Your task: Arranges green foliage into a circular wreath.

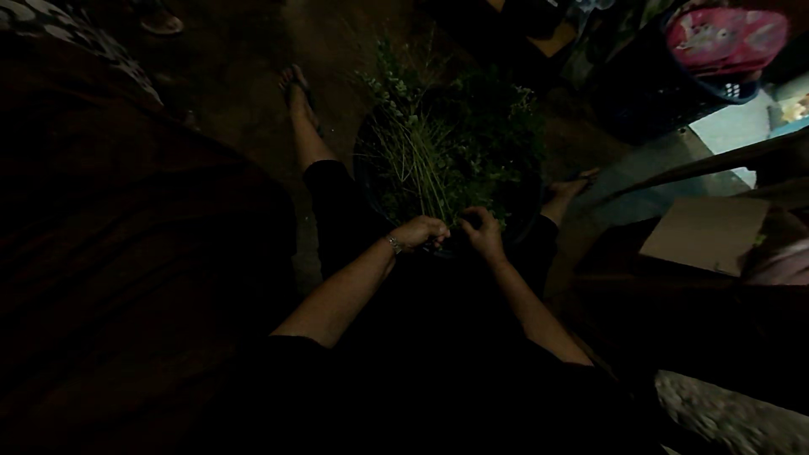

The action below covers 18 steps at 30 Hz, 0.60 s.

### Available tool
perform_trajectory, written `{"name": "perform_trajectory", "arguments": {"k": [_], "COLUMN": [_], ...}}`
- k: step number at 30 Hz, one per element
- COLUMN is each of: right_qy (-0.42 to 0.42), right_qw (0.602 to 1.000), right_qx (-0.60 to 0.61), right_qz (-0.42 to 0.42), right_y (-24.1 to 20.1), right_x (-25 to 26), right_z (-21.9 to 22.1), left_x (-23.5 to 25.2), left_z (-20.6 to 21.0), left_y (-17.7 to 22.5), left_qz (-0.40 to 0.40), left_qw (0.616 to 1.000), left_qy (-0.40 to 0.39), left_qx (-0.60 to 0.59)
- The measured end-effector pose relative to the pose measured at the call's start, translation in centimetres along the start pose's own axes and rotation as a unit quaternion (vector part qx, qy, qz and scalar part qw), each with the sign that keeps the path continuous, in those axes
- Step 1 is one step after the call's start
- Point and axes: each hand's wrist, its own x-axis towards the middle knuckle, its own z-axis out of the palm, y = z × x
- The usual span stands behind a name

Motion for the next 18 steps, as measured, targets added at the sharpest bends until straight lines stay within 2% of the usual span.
{"name": "perform_trajectory", "arguments": {"k": [2,7,12,18], "right_qy": [-0.008,0.003,-0.024,-0.014], "right_qw": [1.0,0.995,0.992,0.995], "right_qx": [-0.003,-0.068,-0.093,-0.094], "right_qz": [0.0,-0.072,-0.086,-0.017], "right_y": [-0.3,-0.1,-1.1,-1.8], "right_x": [-0.2,-0.2,-0.5,-0.8], "right_z": [0.0,0.2,0.3,-0.5], "left_x": [0.0,-0.1,-0.6,-0.8], "left_z": [0.1,0.9,1.3,1.8], "left_y": [0.0,0.5,1.3,2.1], "left_qz": [-0.005,0.015,0.014,0.003], "left_qw": [1.0,0.998,0.993,0.984], "left_qy": [0.003,0.049,0.1,0.124], "left_qx": [0.015,0.027,0.066,0.127]}}
